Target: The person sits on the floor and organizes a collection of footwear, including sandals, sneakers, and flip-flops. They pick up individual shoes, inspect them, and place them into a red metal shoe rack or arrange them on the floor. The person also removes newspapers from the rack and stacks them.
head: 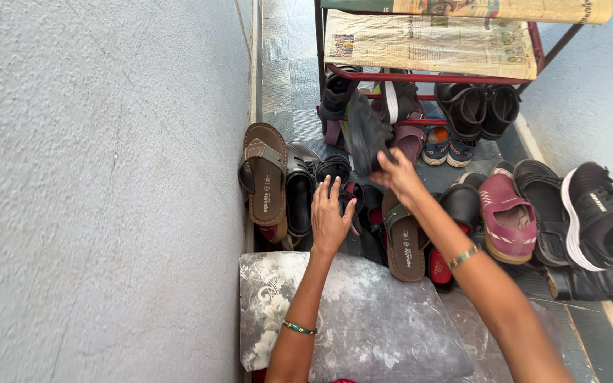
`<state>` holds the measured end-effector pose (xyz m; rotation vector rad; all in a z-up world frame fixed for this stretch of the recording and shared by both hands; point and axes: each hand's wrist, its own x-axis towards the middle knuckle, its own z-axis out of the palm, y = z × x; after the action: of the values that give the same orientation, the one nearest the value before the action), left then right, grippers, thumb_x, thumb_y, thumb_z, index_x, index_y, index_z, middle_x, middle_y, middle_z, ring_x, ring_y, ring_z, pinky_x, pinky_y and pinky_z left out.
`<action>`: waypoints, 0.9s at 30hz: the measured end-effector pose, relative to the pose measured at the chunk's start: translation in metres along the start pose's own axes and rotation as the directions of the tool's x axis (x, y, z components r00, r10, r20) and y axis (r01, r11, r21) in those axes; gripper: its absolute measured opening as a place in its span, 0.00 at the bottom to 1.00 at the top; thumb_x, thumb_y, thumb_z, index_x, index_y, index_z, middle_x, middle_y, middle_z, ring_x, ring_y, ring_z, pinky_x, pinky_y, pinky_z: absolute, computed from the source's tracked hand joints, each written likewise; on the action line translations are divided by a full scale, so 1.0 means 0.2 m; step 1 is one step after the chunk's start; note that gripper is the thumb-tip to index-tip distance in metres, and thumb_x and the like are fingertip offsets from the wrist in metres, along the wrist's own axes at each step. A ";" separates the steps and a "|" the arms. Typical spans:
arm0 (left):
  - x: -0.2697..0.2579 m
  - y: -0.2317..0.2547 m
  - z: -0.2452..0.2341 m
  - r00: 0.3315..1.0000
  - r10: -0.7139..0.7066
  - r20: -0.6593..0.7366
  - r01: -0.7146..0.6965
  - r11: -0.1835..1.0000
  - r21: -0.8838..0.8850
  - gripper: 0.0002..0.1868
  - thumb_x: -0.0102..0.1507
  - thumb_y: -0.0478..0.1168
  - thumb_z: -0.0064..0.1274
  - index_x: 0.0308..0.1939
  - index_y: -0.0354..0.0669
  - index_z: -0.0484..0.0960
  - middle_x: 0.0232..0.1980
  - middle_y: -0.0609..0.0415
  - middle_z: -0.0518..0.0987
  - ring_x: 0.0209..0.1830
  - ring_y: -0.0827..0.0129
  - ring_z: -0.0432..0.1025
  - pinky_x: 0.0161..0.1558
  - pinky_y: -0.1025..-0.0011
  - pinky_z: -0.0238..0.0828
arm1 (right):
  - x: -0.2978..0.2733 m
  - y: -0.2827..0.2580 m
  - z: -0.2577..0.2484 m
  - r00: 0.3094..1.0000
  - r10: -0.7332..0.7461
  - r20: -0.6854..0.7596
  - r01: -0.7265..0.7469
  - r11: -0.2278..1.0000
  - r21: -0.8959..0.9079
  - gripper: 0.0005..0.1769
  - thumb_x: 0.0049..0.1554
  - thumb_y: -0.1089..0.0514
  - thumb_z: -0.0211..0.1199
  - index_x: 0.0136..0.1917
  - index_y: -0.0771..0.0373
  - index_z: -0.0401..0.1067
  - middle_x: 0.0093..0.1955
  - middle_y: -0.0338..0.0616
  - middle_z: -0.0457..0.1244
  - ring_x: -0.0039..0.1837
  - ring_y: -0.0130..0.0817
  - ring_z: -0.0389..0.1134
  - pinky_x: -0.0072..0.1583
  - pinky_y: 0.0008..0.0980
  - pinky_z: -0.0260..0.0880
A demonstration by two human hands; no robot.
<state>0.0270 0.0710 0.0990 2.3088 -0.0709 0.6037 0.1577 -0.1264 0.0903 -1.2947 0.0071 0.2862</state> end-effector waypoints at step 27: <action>-0.53 0.27 0.41 0.524 -0.175 0.833 0.843 0.244 -0.479 0.39 0.60 0.39 0.58 0.71 0.31 0.57 0.55 0.43 0.79 0.45 0.57 0.80 0.43 0.56 0.85 | -1.46 -0.03 -0.09 0.818 -0.512 -0.263 0.236 0.715 -0.659 0.32 0.54 0.57 0.72 0.69 0.63 0.63 0.75 0.49 0.56 0.67 0.42 0.68 0.65 0.40 0.71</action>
<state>-0.0451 -0.0369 0.0358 1.1773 0.1291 -0.5958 -0.1200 -0.2049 0.1400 -1.9417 0.0210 -0.4141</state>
